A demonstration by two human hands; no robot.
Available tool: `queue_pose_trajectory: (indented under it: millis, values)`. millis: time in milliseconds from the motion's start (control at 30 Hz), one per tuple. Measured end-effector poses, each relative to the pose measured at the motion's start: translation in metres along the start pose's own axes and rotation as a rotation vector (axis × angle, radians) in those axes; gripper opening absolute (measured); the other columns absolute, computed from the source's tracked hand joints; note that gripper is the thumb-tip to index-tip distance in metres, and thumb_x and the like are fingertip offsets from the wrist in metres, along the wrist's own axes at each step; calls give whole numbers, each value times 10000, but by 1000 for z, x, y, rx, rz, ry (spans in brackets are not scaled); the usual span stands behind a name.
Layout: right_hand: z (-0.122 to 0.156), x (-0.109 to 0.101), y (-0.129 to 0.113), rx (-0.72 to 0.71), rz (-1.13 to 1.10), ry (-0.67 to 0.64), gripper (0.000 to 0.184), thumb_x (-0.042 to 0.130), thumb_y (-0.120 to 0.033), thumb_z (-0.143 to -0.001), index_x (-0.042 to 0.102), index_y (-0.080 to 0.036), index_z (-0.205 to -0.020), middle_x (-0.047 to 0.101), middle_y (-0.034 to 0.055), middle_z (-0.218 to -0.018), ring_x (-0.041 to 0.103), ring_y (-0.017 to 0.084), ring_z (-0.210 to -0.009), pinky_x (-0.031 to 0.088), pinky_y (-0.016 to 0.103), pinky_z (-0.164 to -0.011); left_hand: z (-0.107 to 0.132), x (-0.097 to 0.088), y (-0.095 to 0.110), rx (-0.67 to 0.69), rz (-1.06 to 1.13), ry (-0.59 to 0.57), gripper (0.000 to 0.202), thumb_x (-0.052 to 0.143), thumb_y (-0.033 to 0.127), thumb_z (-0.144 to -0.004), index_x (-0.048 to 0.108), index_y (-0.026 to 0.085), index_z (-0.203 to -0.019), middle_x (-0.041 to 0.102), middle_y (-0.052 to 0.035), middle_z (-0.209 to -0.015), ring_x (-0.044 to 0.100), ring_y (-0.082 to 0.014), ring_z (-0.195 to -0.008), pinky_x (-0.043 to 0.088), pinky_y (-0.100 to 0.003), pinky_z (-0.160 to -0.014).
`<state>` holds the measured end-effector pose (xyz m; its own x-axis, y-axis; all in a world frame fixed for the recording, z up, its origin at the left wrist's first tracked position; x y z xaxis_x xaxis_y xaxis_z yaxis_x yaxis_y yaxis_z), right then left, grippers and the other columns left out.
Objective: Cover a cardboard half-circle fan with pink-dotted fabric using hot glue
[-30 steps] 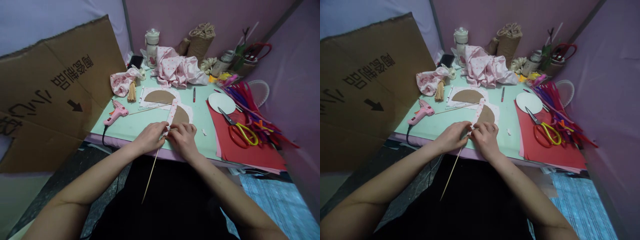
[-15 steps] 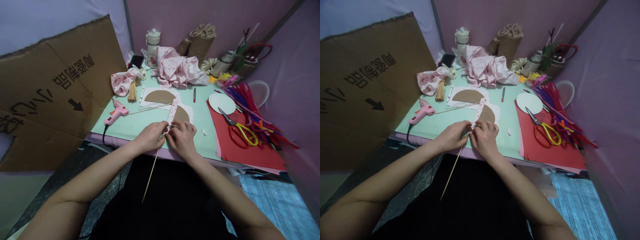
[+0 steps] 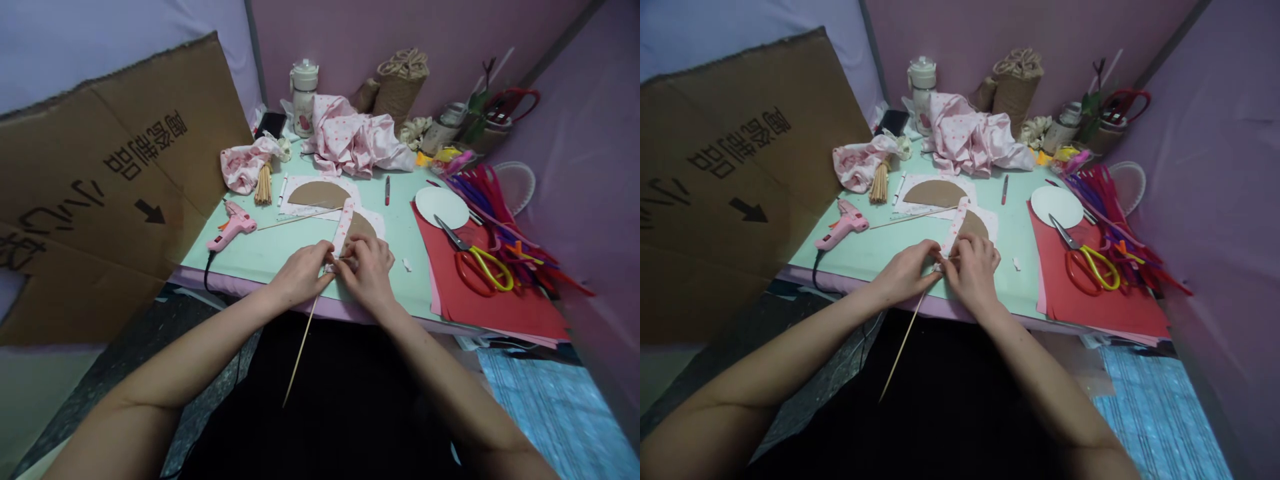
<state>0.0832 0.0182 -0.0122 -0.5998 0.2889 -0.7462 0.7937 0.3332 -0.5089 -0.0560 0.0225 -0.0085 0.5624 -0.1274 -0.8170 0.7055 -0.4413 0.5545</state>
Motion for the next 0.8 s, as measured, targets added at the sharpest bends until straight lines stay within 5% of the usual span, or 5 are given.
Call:
queue_pose_trajectory:
  millis: [133,300,800]
  values:
    - [4,-20,10,-50,2,24,147,640,-358,-870,614,-248,-964,629,101,-1192,489,321,-1150,335,490,-946,-2,1,1,4,9,-10,305,666,192,-823,486,208,-1068,697,-54,-1024,665,-228,-964,490,-365,-847]
    - [3,-21,33,-116,79,-135,258,649,-411,-872,639,-265,-1085,625,89,-1221,487,314,-1153,345,476,-935,-7,1,3,-33,-49,-8,313,696,232,-823,501,203,-1066,706,-23,-974,664,-225,-956,422,-391,-899]
    - [-10,-8,30,-123,114,-127,183,676,-351,-859,634,-224,-734,633,83,-1144,473,311,-1109,351,472,-885,-18,4,6,-126,-125,-13,288,691,367,-875,532,192,-1038,689,9,-907,636,-214,-934,298,-371,-839]
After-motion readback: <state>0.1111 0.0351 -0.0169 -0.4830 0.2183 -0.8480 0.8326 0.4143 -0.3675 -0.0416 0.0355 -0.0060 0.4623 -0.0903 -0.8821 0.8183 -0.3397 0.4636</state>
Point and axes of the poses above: each hand's wrist, its own z-axis away from the middle knuckle, its own x-axis out of the palm, y = z × x, the point moved 6 cm from there along -z, towards the middle knuckle
